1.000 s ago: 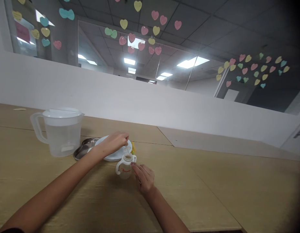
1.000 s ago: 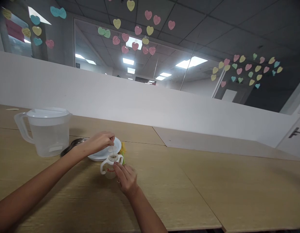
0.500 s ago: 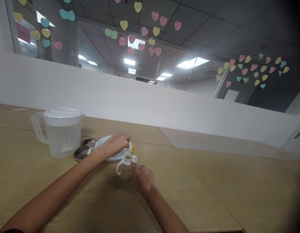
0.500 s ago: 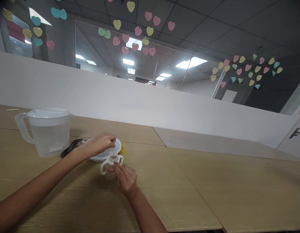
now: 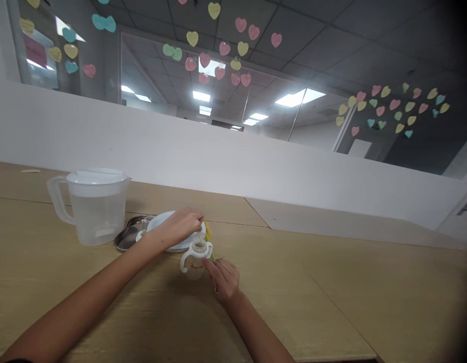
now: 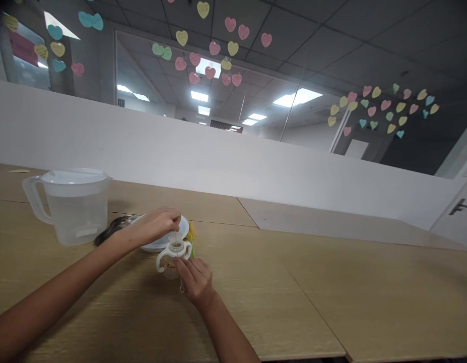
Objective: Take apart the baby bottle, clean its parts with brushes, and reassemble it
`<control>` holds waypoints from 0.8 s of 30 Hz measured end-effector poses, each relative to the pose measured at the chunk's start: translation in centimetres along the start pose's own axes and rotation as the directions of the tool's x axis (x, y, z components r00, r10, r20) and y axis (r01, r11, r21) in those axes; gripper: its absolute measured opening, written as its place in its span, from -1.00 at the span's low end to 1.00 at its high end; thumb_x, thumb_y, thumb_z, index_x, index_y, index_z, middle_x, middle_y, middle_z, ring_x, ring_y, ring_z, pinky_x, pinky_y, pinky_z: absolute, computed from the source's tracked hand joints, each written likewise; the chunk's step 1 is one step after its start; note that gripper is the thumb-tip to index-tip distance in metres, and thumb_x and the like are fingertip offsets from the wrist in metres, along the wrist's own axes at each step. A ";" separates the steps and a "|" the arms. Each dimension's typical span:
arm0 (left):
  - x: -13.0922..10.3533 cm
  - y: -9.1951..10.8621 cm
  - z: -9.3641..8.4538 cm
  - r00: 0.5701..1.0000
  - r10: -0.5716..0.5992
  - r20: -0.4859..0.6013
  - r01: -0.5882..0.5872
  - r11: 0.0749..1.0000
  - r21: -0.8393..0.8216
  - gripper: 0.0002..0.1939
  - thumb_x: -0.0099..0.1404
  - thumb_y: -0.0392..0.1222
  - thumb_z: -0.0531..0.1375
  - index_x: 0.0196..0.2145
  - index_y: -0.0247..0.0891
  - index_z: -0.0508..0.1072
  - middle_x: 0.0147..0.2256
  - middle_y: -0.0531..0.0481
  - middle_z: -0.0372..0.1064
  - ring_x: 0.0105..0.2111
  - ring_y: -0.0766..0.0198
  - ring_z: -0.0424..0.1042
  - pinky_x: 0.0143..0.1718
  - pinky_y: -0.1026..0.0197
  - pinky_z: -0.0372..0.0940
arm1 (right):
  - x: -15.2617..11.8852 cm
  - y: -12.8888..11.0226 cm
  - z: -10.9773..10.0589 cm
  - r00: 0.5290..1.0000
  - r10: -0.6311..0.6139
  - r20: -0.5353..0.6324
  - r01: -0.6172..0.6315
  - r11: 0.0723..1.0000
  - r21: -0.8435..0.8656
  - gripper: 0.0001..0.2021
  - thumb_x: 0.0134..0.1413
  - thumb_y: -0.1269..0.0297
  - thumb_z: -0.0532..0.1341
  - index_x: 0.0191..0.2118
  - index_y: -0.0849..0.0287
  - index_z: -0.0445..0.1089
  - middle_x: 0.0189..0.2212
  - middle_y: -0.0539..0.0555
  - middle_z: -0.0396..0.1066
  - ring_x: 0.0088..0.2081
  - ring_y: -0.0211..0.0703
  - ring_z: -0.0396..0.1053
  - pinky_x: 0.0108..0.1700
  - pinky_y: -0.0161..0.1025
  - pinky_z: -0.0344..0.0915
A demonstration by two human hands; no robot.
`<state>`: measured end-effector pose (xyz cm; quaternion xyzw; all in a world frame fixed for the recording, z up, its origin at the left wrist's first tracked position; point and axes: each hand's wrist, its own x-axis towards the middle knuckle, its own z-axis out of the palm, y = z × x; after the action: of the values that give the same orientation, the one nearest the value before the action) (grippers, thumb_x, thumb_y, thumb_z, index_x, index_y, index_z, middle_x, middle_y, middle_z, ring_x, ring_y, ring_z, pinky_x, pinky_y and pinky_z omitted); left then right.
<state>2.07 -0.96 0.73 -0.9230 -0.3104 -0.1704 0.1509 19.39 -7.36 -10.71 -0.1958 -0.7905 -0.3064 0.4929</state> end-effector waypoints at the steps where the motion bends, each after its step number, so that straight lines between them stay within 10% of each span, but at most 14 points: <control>1: 0.0 0.1 -0.1 1.000 -0.001 0.003 0.001 1.000 -0.012 -0.83 0.21 -0.39 0.09 -0.52 -0.30 0.34 -0.46 0.01 0.33 -0.39 0.25 0.29 -0.38 0.22 0.05 | 0.1 0.0 0.0 1.000 -0.009 0.004 0.009 1.000 0.000 -0.68 0.19 0.50 0.03 0.05 0.37 0.25 -0.48 0.15 0.46 -0.51 -0.22 0.31 -0.53 -0.29 0.17; 24: -0.4 1.1 -0.5 0.998 0.044 0.050 -0.047 0.997 0.059 -0.85 0.17 -0.44 0.13 -0.52 -0.31 0.39 -0.46 0.00 0.37 -0.42 0.26 0.31 -0.45 0.21 -0.01 | -0.2 0.1 0.1 1.000 -0.018 0.023 0.021 0.995 -0.102 -0.76 0.21 0.49 0.03 -0.05 0.41 0.32 -0.68 -0.03 0.25 -0.62 -0.30 0.13 -0.55 -0.26 -0.07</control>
<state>2.36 -2.21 0.83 -0.9287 -0.2980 -0.1349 0.1746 19.50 -7.20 -10.85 -0.2164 -0.7810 -0.3493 0.4704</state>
